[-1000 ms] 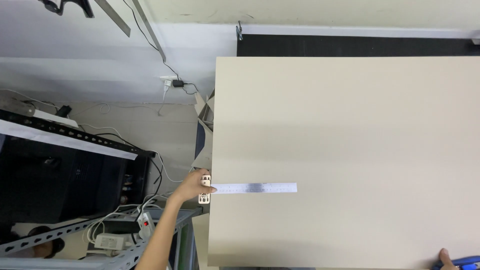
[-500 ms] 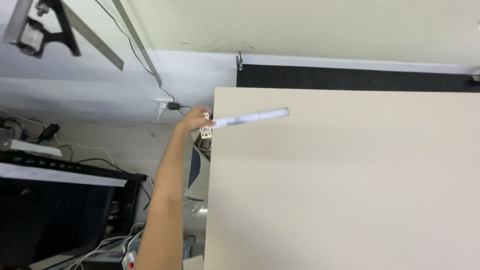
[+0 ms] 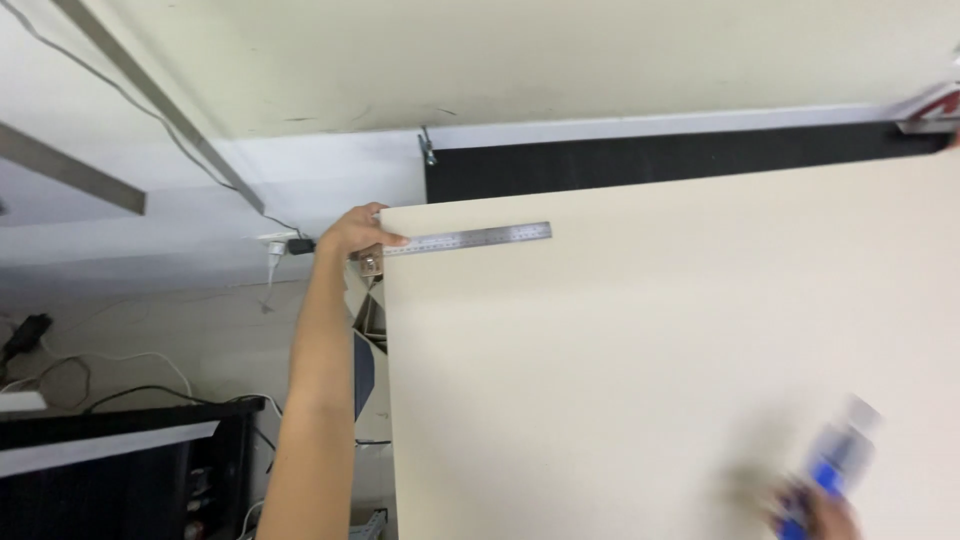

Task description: Measuring and cutting cardboard sheets using a metal ruler and a utility knife on a workbench.

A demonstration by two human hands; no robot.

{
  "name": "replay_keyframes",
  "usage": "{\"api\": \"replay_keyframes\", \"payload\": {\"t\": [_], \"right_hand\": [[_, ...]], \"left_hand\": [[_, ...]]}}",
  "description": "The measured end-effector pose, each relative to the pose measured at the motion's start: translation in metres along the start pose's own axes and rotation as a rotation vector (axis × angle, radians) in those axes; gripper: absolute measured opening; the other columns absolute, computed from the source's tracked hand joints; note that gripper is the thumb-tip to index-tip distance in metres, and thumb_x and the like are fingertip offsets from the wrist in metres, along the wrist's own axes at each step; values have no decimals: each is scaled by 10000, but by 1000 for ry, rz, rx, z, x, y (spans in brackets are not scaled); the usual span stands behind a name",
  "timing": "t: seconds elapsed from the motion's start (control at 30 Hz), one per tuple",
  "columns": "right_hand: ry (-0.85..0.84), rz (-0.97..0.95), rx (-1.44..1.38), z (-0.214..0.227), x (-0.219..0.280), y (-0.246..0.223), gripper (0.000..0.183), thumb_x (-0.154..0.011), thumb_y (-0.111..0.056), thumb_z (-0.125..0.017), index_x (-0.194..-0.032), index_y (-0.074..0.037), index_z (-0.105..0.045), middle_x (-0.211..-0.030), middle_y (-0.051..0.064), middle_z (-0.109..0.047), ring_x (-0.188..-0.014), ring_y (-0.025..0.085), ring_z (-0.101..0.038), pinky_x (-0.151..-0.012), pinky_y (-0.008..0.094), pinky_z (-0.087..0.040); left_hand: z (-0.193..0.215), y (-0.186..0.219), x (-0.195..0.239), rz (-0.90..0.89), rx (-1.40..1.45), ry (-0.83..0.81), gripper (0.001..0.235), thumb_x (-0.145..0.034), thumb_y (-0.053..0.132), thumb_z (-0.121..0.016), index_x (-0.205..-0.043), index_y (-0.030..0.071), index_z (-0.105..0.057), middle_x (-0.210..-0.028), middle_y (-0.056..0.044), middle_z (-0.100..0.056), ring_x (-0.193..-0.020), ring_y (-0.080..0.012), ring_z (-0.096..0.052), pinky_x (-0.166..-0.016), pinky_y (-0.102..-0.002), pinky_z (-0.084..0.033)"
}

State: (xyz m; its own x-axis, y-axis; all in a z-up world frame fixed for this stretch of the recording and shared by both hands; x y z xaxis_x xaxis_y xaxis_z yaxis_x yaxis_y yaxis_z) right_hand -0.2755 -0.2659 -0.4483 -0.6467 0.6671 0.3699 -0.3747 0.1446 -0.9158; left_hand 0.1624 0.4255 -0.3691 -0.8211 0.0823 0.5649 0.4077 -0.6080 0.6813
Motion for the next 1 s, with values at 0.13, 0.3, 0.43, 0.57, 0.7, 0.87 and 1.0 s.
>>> {"api": "replay_keyframes", "payload": {"t": [0.13, 0.3, 0.43, 0.57, 0.7, 0.87, 1.0], "right_hand": [[-296, 188, 434, -229, 55, -141, 501, -968, -136, -535, -1466, -145, -482, -678, 101, -558, -495, 190, -489, -432, 356, -438], [-451, 569, 816, -375, 57, -181, 588, -960, -56, -519, -1527, -135, -387, -1376, 249, -579, -1204, 456, -576, -1020, 555, -475], [-479, 479, 1099, -409, 64, -198, 559, -1021, -173, -454, -1554, -296, -335, -1327, 156, -647, -1185, 341, -640, -1048, 454, -523], [-483, 477, 1210, -417, 70, -199, 568, -1021, -197, -450, -1553, -350, -325, -1259, 137, -686, -1102, 320, -687, -962, 420, -581], [-478, 537, 1305, -431, 86, -222, 553, -1013, -135, -455, -1548, -254, -387, -1107, 262, -707, -961, 399, -726, -794, 460, -632], [-524, 553, 1378, -434, 93, -231, 553, -998, -72, -455, -1541, -172, -407, -1069, 368, -670, -888, 449, -729, -677, 465, -644], [-564, 509, 1430, -429, 83, -221, 566, -1008, -99, -456, -1561, -180, -368, -1048, 357, -669, -840, 435, -737, -640, 456, -639]], "left_hand": [[2, 11, 13, 73, 64, -4, 913, -612, 262, -865, -1415, 77, -471, -1263, -137, -651, -1120, -254, -629, -947, -323, -494], [-5, -22, -21, 5, -41, 165, 783, -553, 360, -961, -1250, 133, -683, -1079, -155, -743, -1166, -341, -637, -1010, -459, -473], [-4, -23, -25, 28, -45, 197, 765, -530, 374, -975, -1214, 168, -701, -1070, -132, -746, -1144, -318, -646, -990, -446, -486], [-3, -22, -24, 29, -60, 205, 763, -535, 401, -972, -1211, 176, -698, -1082, -136, -738, -1163, -318, -636, -1003, -457, -483], [-4, -13, -9, 53, -49, 204, 721, -575, 360, -948, -1222, 175, -691, -1118, -147, -731, -1194, -331, -622, -1025, -458, -472], [-3, -13, -9, 36, -44, 216, 694, -594, 356, -939, -1218, 178, -691, -1123, -149, -727, -1190, -334, -623, -1025, -461, -472], [-4, -16, -7, 31, -38, 184, 722, -628, 348, -921, -1273, 164, -653, -1162, -171, -711, -1215, -340, -608, -1048, -466, -467]]}}
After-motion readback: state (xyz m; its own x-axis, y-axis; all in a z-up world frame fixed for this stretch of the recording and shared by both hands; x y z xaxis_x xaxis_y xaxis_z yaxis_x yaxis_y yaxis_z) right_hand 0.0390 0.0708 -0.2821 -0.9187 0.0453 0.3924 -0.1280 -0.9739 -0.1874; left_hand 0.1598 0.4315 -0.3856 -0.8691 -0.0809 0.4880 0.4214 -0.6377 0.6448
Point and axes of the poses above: each hand's wrist, its own x-axis away from the middle knuckle, its own z-axis out of the back of the hand, y = z × x, the point moved 3 cm from there along -x, towards the middle knuckle
